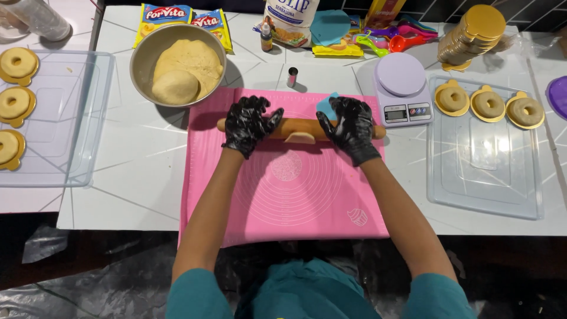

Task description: Shaping a piece of dough into a flat circle for a donut using hands and a rolling pin on a silicone mat.

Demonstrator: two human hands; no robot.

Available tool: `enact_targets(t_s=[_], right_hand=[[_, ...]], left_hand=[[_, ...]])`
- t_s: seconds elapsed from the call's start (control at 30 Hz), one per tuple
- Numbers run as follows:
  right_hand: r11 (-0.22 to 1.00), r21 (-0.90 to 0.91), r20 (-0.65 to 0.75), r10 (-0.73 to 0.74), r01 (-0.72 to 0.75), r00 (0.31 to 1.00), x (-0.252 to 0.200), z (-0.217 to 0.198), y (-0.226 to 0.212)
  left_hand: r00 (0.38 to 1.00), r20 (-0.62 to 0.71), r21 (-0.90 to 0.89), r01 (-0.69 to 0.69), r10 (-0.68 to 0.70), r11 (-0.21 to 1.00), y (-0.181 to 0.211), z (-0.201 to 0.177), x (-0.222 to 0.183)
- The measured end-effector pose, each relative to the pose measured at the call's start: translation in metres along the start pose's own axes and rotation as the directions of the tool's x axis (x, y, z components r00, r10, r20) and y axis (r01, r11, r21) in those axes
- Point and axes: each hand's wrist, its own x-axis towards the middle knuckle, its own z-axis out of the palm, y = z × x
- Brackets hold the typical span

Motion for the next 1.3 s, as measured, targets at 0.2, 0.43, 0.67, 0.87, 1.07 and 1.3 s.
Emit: enact_targets(t_s=[0.2,0.43,0.67,0.87,1.07,1.3], right_hand=[[0.993,0.084,0.142,0.07,-0.082,0.987,0.006,-0.043,-0.019],[0.984,-0.015,-0.057,-0.18,0.18,0.982,-0.077,-0.108,-0.052],[0.884,0.431,0.457,-0.042,-0.18,0.888,-0.053,-0.144,-0.054],[0.59,0.785,0.482,-0.393,-0.188,0.783,0.014,-0.14,-0.074],[0.571,0.683,0.643,-0.174,-0.456,0.746,0.021,0.036,-0.017],[0.637,0.754,0.251,-0.057,-0.159,0.966,0.046,-0.114,-0.074]], left_hand=[[0.999,0.014,-0.143,0.045,-0.044,0.989,-0.017,0.019,0.019],[0.954,-0.217,0.013,-0.207,0.205,0.978,0.019,-0.026,-0.099],[0.948,-0.102,0.129,-0.288,0.301,0.949,0.014,-0.004,-0.138],[0.959,0.193,-0.033,-0.206,0.209,0.978,0.014,-0.022,-0.117],[0.936,0.055,0.069,-0.352,0.348,0.934,0.011,-0.014,-0.133],[0.886,-0.067,0.441,-0.386,0.459,0.81,0.032,-0.057,-0.15]])
